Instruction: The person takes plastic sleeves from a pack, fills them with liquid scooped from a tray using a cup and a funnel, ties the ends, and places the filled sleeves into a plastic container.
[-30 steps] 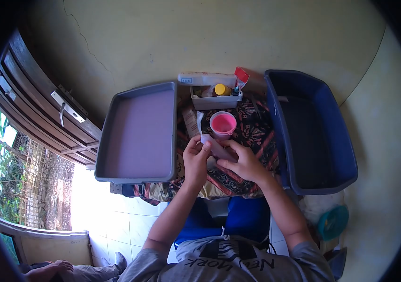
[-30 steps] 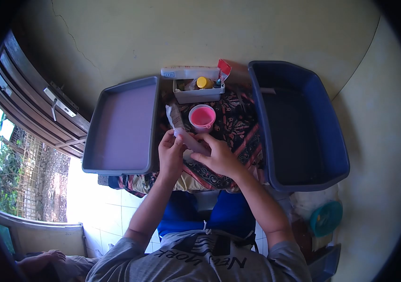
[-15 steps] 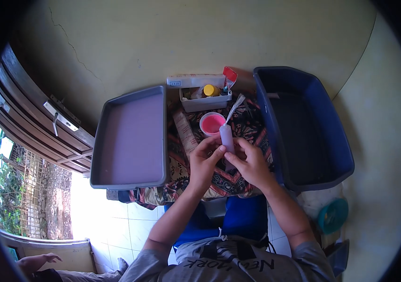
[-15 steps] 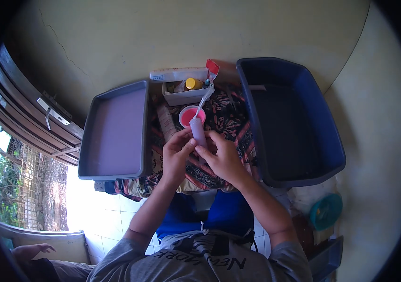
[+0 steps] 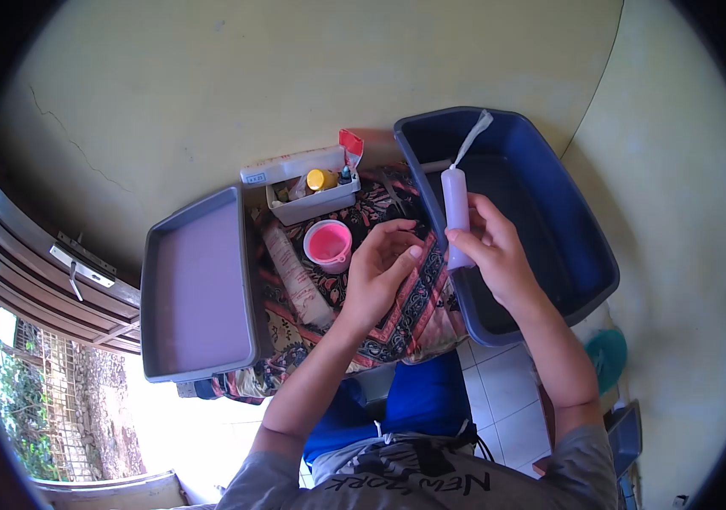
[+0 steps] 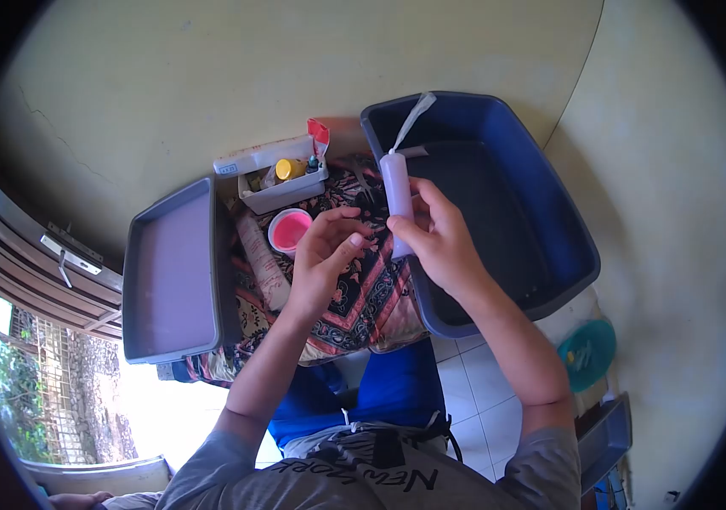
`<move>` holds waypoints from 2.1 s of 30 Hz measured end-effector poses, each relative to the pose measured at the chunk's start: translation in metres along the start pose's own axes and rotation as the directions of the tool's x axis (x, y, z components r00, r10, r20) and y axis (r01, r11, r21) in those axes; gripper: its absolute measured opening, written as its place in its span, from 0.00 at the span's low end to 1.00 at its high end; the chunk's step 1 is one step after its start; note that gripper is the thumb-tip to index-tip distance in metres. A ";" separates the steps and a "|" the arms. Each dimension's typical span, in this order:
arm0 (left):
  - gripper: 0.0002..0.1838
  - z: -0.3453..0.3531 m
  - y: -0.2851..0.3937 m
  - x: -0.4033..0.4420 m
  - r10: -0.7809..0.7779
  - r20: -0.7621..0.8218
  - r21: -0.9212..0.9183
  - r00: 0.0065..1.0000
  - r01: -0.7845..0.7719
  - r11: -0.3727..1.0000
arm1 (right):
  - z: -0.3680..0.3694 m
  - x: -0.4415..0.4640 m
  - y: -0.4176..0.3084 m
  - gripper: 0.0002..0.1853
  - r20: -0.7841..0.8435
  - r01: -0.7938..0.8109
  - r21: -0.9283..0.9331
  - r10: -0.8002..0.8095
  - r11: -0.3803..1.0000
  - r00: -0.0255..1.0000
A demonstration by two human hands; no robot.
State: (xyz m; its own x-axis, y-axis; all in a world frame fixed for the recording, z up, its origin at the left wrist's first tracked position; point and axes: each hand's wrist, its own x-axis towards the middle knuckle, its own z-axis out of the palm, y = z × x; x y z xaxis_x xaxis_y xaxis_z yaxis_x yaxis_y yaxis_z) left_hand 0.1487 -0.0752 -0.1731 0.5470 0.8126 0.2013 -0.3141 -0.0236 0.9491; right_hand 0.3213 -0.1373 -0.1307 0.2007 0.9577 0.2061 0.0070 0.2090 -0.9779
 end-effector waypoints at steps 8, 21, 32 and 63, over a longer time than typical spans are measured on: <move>0.14 0.007 -0.010 0.079 0.262 0.026 0.601 0.965 -0.225 0.767 | -0.100 0.087 0.007 0.22 -0.021 -0.069 -0.254 0.066 0.965 0.998; 0.09 0.017 -0.046 0.174 -0.007 0.377 0.884 0.926 -0.358 0.300 | -0.154 0.176 0.116 0.14 0.150 -0.415 -0.232 0.454 0.880 0.878; 0.14 0.039 -0.079 0.227 -0.499 0.187 0.900 0.846 -0.351 -0.258 | -0.162 0.208 0.190 0.15 0.164 -0.519 -0.074 0.523 0.852 0.836; 0.23 0.044 -0.112 0.264 -0.756 -0.010 0.811 0.655 -0.437 -0.390 | -0.154 0.227 0.225 0.20 0.026 0.074 -0.732 -0.081 0.677 0.996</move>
State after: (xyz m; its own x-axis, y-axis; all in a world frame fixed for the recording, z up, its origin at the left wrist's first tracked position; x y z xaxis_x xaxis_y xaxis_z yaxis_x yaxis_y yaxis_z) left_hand 0.3622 0.1160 -0.2160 0.5876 0.5558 -0.5881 0.5122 -0.8181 -0.2614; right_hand 0.5189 0.0970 -0.3093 0.1744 0.9423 0.2856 0.7366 0.0676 -0.6729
